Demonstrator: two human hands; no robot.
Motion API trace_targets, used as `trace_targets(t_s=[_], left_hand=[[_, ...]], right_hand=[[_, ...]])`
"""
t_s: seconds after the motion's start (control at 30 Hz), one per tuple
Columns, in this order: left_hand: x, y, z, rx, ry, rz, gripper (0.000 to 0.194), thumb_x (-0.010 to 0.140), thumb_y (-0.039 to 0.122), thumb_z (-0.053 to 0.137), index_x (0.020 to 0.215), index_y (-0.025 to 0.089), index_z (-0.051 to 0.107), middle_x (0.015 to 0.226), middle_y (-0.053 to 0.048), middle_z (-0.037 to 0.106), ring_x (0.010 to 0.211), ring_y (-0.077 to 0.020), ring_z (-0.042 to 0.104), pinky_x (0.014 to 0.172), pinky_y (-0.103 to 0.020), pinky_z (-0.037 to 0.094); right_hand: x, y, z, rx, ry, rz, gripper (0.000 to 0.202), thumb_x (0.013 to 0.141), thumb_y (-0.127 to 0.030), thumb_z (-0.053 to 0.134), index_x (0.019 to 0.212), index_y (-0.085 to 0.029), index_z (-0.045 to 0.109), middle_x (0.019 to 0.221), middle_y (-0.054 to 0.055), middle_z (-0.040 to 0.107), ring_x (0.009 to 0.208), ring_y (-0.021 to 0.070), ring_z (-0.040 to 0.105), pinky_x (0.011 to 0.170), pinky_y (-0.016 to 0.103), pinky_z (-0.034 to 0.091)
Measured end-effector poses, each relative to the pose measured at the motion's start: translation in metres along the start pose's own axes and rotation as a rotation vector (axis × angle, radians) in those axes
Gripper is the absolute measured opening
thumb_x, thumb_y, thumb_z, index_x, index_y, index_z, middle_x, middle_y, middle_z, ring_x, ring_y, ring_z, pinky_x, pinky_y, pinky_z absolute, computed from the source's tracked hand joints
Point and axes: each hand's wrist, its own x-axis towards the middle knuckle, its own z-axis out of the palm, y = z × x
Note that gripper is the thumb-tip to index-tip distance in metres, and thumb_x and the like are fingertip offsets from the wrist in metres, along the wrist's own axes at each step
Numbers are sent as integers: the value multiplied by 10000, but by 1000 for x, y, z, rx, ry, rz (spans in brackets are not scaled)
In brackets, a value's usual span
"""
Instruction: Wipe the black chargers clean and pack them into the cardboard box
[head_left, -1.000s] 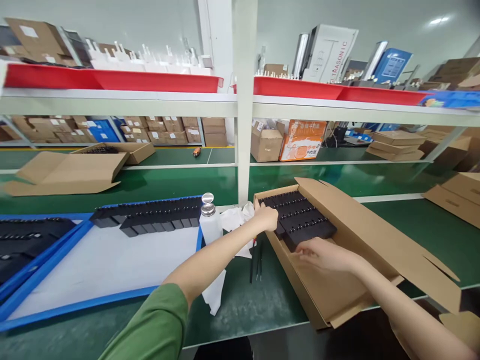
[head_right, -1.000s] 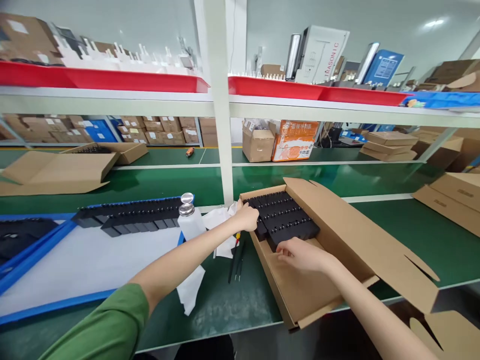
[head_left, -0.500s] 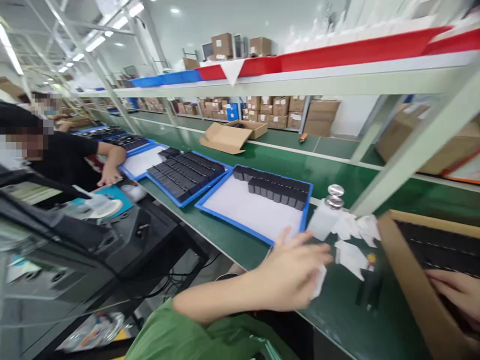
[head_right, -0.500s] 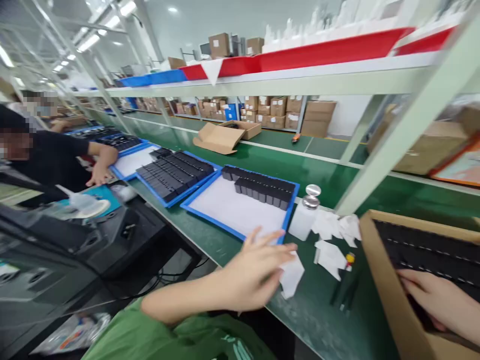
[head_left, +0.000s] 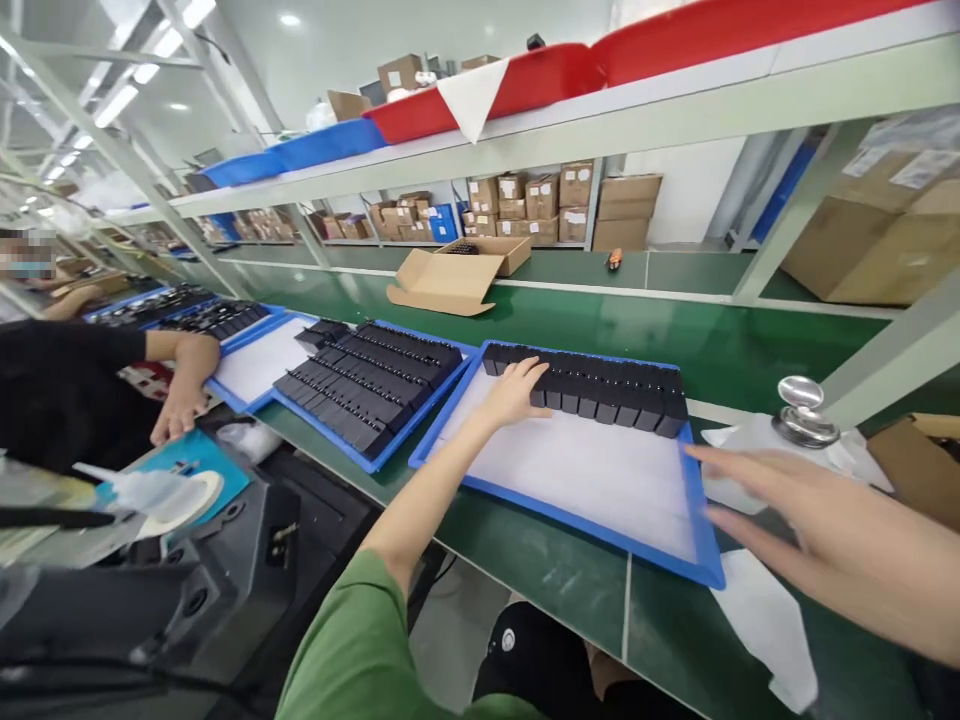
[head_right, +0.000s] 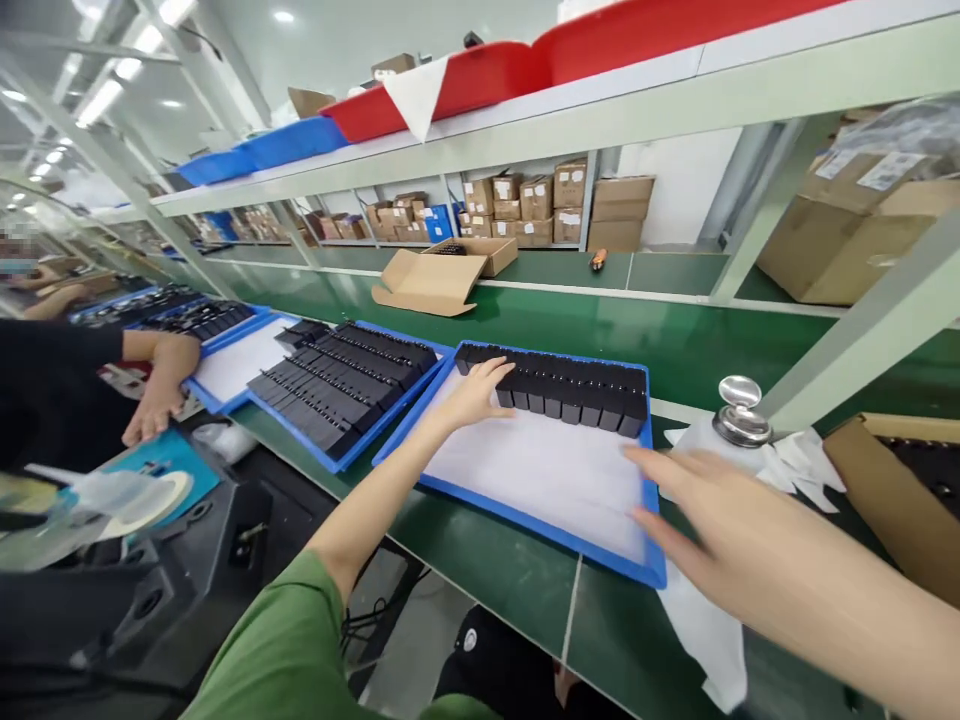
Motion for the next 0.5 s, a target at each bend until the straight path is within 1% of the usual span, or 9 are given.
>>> trace_targets(t_s=[0.03, 0.07, 0.1, 0.17, 0.2, 0.27, 0.33, 0.4, 0.5], left_hand=[[15, -5, 8, 15, -26, 39, 726, 811, 465, 803, 1391, 156, 495, 1486, -174, 460, 1358, -347, 469, 1115, -546, 436], [27, -9, 15, 29, -42, 73, 659, 853, 474, 759, 1372, 154, 509, 1452, -164, 484, 1330, -338, 487, 1088, -548, 453], [35, -12, 22, 42, -48, 101, 597, 887, 478, 718, 1349, 153, 525, 1413, -153, 508, 1298, -325, 506, 1062, -540, 469], [43, -16, 31, 65, -46, 147, 512, 920, 483, 672, 1292, 150, 557, 1332, -134, 546, 1231, -300, 537, 1019, -514, 493], [45, -18, 34, 75, -43, 167, 486, 925, 486, 664, 1261, 148, 570, 1296, -127, 559, 1203, -290, 548, 1002, -502, 500], [45, -21, 37, 91, -39, 202, 450, 926, 489, 660, 1207, 144, 588, 1236, -114, 578, 1156, -275, 563, 973, -483, 509], [44, -22, 39, 101, -33, 225, 436, 926, 489, 657, 1183, 144, 592, 1207, -108, 583, 1134, -269, 567, 960, -474, 510], [42, -23, 40, 102, -21, 240, 449, 921, 498, 658, 1187, 144, 585, 1217, -110, 574, 1136, -272, 560, 964, -477, 504], [40, -24, 41, 90, -2, 269, 489, 910, 529, 656, 1202, 147, 570, 1218, -114, 562, 1142, -278, 546, 972, -483, 492]], right_hand=[[30, -11, 10, -49, -102, -36, 464, 965, -504, 511, 1367, -281, 576, 1226, 120, 652, 1067, 323, 643, 867, 488, 582], [61, -20, 22, -75, -114, -28, 482, 943, -465, 554, 1351, -209, 584, 1228, 135, 646, 1116, 326, 618, 937, 475, 554], [91, -25, 35, -99, -115, -6, 496, 926, -444, 590, 1335, -162, 586, 1229, 153, 635, 1138, 335, 596, 964, 473, 530], [140, -27, 65, -166, -105, 60, 546, 893, -439, 657, 1313, -99, 578, 1242, 201, 598, 1143, 376, 560, 938, 501, 507], [157, -25, 79, -197, -100, 85, 577, 875, -450, 693, 1302, -82, 574, 1222, 211, 592, 1127, 384, 553, 918, 503, 500], [176, -18, 102, -249, -95, 103, 579, 858, -472, 734, 1261, -86, 580, 1168, 190, 590, 1090, 359, 552, 895, 474, 488], [180, -12, 116, -287, -94, 88, 522, 870, -486, 735, 1206, -113, 589, 1129, 142, 585, 1061, 307, 554, 894, 435, 476], [179, -9, 121, -315, -90, 68, 471, 892, -491, 718, 1173, -135, 587, 1131, 108, 574, 1054, 270, 550, 897, 415, 471], [177, -8, 123, -339, -83, 48, 418, 919, -480, 696, 1151, -151, 585, 1144, 89, 565, 1062, 255, 548, 890, 405, 484]])
